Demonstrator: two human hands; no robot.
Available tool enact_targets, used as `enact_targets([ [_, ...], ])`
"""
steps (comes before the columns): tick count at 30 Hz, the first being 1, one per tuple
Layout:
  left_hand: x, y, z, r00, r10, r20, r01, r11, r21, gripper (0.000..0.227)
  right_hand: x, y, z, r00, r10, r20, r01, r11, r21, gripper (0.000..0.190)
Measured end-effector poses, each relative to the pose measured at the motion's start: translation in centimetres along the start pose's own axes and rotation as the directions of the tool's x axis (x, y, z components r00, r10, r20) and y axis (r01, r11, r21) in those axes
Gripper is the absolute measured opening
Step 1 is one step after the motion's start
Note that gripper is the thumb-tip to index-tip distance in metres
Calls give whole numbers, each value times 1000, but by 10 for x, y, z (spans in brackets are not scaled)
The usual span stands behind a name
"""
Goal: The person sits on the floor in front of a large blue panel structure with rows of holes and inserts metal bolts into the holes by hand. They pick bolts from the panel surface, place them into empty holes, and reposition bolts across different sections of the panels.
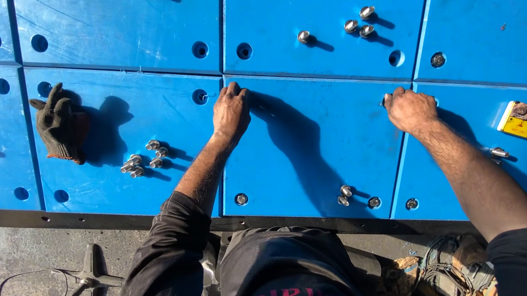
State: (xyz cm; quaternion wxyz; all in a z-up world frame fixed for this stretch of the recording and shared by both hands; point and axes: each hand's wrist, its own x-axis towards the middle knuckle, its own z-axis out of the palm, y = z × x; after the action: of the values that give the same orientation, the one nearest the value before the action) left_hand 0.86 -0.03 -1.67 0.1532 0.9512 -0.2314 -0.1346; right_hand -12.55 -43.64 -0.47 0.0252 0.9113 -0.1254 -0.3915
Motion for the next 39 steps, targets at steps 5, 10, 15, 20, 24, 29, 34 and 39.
enact_targets([
  [5, 1, 8, -21, 1000, 10, -21, -11, 998, -56, 24, -15, -6, -9, 985, -101, -143, 89, 992, -92, 50],
  [10, 5, 4, -2, 999, -39, 36, 38, 999, 31, 31, -10, 3, 12, 978, -105, -178, 91, 992, -87, 51],
  [15, 0, 14, -35, 1000, 19, -9, -20, 995, -96, 22, -26, -10, -3, 983, -47, -180, 33, 996, -82, 48],
  [20, 5, 8, -13, 999, 52, -1, -52, 999, -14, 31, -11, -3, 5, 971, -82, -226, 80, 997, -20, 54],
  [24, 2, 18, -38, 999, 49, -2, -49, 993, -103, 25, -8, 2, 1, 999, 0, -39, -1, 999, -32, 53],
  [29, 4, 8, -14, 999, 30, -11, -30, 999, -44, 27, -8, 4, 7, 982, -88, -169, 84, 996, -33, 57],
  [34, 6, 7, -21, 994, 113, -14, -114, 991, -68, 31, -6, 2, 7, 1000, -26, -9, 26, 999, -41, 57],
  [39, 3, 11, -15, 996, 89, -32, -89, 996, -3, 44, -6, 2, 11, 970, -113, -213, 113, 993, -11, 57],
])
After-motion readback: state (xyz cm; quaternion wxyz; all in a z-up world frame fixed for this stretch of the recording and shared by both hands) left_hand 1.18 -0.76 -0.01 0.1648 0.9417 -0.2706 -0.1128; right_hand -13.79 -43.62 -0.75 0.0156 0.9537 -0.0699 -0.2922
